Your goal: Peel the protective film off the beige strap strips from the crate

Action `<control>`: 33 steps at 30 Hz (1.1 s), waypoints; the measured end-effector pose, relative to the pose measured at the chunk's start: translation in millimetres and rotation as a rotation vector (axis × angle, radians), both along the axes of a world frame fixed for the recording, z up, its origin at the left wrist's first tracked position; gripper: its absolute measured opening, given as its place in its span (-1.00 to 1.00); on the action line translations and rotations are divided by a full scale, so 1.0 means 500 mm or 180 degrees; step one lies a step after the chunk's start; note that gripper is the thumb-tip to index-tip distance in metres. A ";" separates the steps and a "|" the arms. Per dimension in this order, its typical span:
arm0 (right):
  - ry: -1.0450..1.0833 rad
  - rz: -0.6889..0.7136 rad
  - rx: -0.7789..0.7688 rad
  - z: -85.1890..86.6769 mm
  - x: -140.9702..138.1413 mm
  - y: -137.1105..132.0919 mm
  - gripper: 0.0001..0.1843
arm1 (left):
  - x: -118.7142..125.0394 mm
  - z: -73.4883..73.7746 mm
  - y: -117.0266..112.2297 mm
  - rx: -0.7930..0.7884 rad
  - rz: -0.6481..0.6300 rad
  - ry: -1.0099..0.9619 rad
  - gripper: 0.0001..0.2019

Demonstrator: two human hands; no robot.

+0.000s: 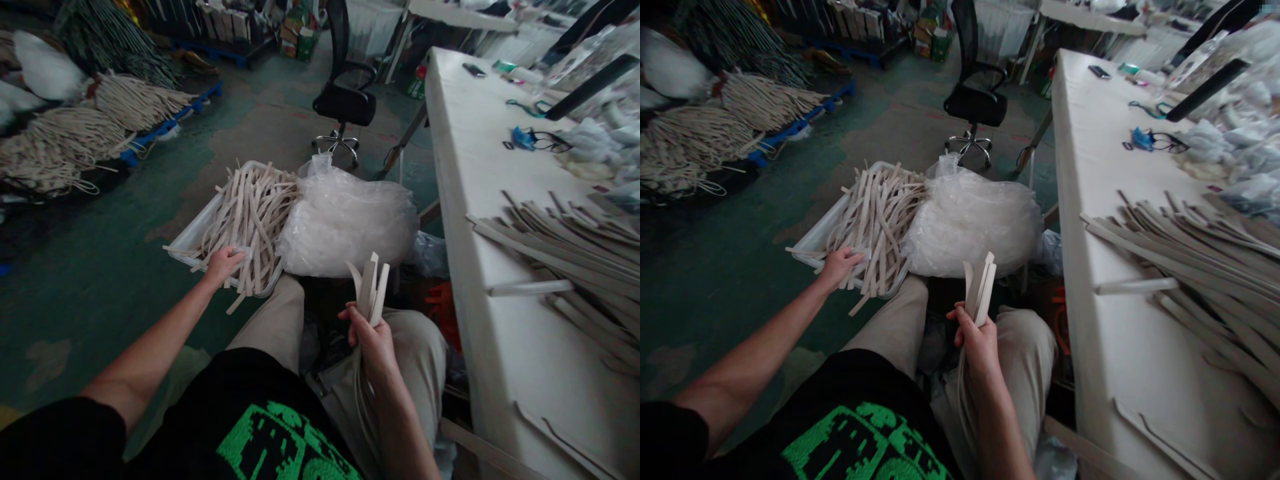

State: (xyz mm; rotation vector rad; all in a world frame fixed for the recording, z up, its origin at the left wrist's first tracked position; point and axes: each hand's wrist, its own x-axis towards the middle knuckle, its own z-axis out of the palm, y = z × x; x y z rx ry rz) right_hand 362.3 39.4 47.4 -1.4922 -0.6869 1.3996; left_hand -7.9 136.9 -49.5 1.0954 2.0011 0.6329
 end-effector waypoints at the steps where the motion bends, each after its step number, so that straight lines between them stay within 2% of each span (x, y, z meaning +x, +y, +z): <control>1: -0.0012 0.0014 0.0001 0.000 -0.002 0.000 -0.49 | 0.006 0.021 -0.002 0.0215 -0.0024 -0.0057 -0.75; 3: -0.0014 0.0057 0.0000 -0.001 -0.008 0.002 -0.51 | 0.020 0.067 -0.004 0.0605 -0.0232 -0.0251 -0.69; 5: 0.0059 0.0144 0.0045 0.000 -0.018 0.005 -0.53 | 0.039 0.119 -0.004 0.0677 -0.0643 -0.0579 -0.64; 10: 0.0334 0.0633 0.0328 0.017 -0.061 0.030 -0.51 | 0.106 0.240 -0.003 -0.0101 -0.1815 -0.1195 -0.65; 12: 0.0452 0.0759 0.0434 0.025 -0.083 0.044 -0.47 | 0.138 0.273 -0.003 -0.0417 -0.2270 -0.1319 -0.67; 15: 0.0643 0.0915 0.0547 0.030 -0.111 0.061 -0.49 | 0.183 0.306 -0.001 -0.0658 -0.2736 -0.1420 -0.68; 19: 0.0857 0.1020 0.0456 0.025 -0.128 0.069 -0.52 | 0.220 0.325 0.016 -0.0813 -0.3101 -0.1304 -0.70; 23: 0.0791 0.0973 0.0307 0.023 -0.122 0.067 -0.58 | 0.228 0.325 0.040 -0.0817 -0.3286 -0.1232 -0.76; 30: 0.0639 0.1435 0.0240 0.027 -0.100 0.067 -0.63 | 0.213 0.298 0.066 -0.0742 -0.3323 -0.1366 -0.80; 33: 0.0621 0.1530 0.0171 0.024 -0.092 0.069 -0.64 | 0.203 0.279 0.078 -0.0664 -0.3506 -0.1245 -0.79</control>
